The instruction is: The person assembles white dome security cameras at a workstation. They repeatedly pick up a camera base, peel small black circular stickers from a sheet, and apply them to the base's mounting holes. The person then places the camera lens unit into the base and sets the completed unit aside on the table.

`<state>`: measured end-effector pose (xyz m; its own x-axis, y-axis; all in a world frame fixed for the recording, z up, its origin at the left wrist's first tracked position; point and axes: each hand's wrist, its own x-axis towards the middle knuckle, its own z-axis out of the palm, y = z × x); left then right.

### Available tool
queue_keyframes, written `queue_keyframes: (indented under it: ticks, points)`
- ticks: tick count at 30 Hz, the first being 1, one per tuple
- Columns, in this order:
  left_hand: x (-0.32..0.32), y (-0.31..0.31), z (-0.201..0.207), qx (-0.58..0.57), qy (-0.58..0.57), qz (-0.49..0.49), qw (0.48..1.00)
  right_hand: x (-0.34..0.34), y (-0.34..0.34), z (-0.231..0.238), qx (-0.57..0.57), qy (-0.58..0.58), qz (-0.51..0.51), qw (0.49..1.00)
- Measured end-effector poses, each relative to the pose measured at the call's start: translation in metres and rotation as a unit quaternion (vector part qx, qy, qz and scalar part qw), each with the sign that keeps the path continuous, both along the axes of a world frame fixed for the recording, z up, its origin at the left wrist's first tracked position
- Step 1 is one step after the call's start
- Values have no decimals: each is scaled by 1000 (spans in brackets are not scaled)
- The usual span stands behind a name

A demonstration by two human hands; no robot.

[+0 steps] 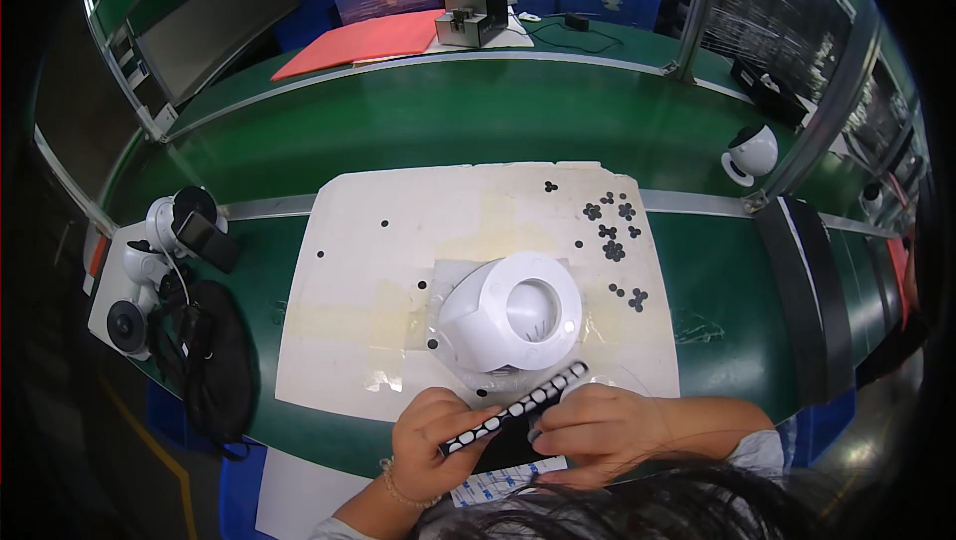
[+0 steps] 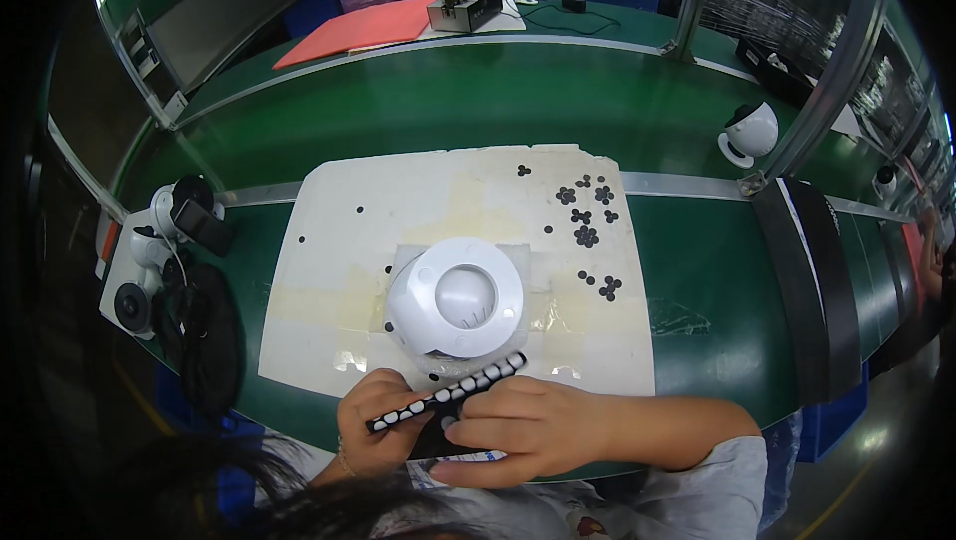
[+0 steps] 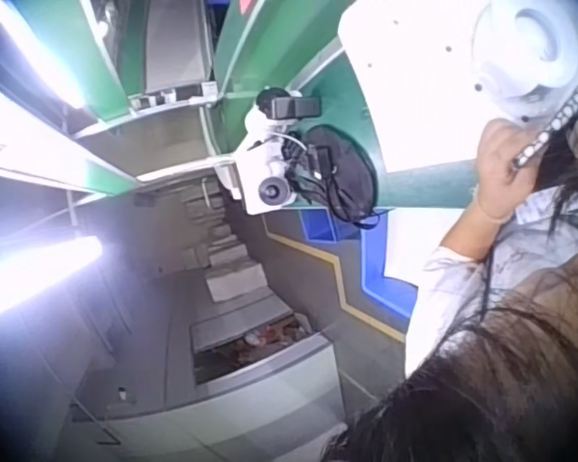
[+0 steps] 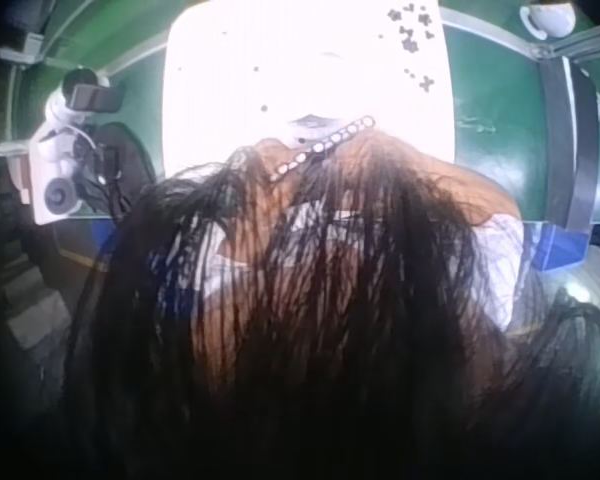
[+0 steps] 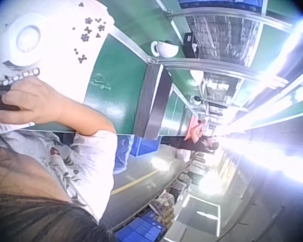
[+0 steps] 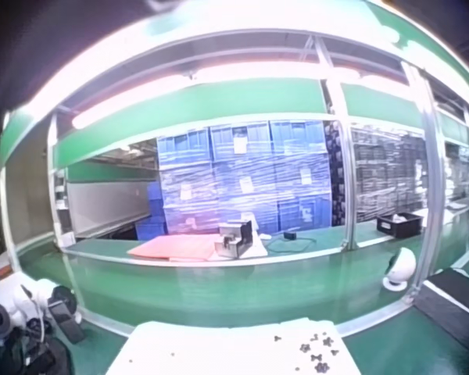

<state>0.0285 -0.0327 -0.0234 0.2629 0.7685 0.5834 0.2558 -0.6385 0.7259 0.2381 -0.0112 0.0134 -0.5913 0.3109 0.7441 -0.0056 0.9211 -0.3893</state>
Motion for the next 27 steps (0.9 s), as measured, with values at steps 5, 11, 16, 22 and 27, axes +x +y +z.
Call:
queue_keyframes:
  ticks: [5,11,16,22,27]
  points:
    - [10,3,12,75,98,72,990,12,34,8,-188,46,-89,977]
    - [5,6,6,93,151,53,983,3,80,25,-399,120,-46,908]
    - [5,7,2,89,131,40,987,6,80,21,-383,91,-30,919]
    - [5,6,-1,75,122,35,989,4,79,19,-352,74,-62,931]
    - [4,7,0,78,123,38,989,6,70,21,-69,-64,-190,977]
